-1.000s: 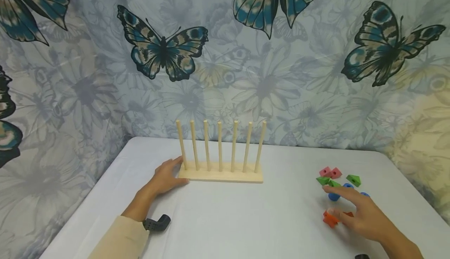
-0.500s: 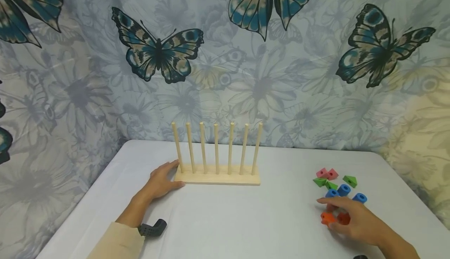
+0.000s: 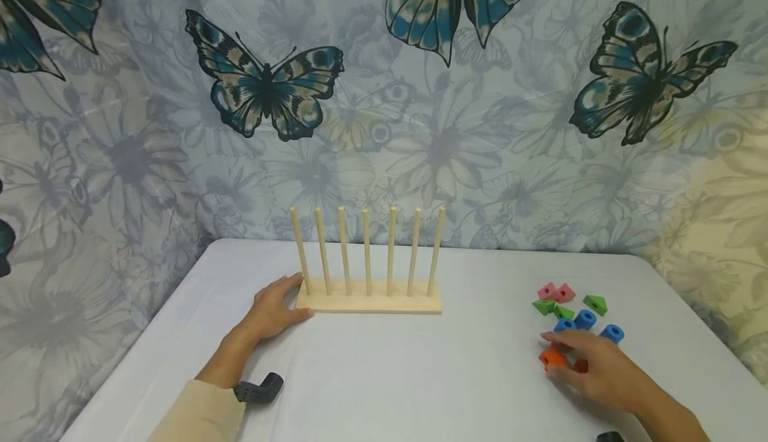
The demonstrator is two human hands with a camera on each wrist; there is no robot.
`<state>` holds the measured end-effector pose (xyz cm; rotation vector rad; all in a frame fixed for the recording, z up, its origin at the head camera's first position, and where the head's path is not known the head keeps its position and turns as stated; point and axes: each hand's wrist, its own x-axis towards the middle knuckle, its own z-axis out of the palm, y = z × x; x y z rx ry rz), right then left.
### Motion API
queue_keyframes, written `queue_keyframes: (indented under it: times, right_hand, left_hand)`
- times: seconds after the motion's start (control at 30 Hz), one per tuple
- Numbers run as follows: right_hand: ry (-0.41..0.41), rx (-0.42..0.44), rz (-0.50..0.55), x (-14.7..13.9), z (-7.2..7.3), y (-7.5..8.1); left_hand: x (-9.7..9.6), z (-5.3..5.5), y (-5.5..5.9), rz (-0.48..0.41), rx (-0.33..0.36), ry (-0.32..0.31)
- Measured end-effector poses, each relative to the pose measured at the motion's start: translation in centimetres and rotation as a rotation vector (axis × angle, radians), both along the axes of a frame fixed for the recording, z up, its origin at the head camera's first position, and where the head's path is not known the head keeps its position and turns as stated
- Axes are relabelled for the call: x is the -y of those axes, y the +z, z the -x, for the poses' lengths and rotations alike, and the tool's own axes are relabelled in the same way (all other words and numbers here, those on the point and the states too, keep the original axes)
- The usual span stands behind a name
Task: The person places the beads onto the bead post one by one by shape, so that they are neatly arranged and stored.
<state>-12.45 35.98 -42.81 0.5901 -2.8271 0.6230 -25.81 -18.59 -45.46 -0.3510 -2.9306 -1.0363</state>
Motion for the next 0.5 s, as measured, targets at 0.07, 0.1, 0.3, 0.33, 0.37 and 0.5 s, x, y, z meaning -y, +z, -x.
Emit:
queue_keyframes:
  times: [0.07,0.1,0.3,0.33,0.37,0.5]
  right_hand:
    - [-0.039,0.003,0.004,0.02,-0.11,-0.17]
    - [-0.053,0.008,0.009,0.03,-0.17,-0.26]
    - [-0.08,0.062,-0.016,0.13,-0.24,-0.2]
    - [-0.068,0.055,-0.017,0.16,-0.15,-0.15]
    - [-0.057,0.053,-0.013,0.23,-0.04,-0.07]
    - [0.011,0.053,0.019,0.68,0.39,0.13]
  left_hand:
    - [-0.13,0.1,-0.06,0.002,0.015,0.005]
    - [-0.22,0.14,-0.07,0.004,0.018,0.004]
    - [-0.51,0.32,-0.01,0.007,0.013,-0.009]
    - [-0.47,0.34,-0.04,0.008,0.011,-0.011]
    - [-0.43,0.34,-0.04,0.008,0.009,-0.013]
    - [-0.14,0.21,-0.11,0.008,0.003,-0.01]
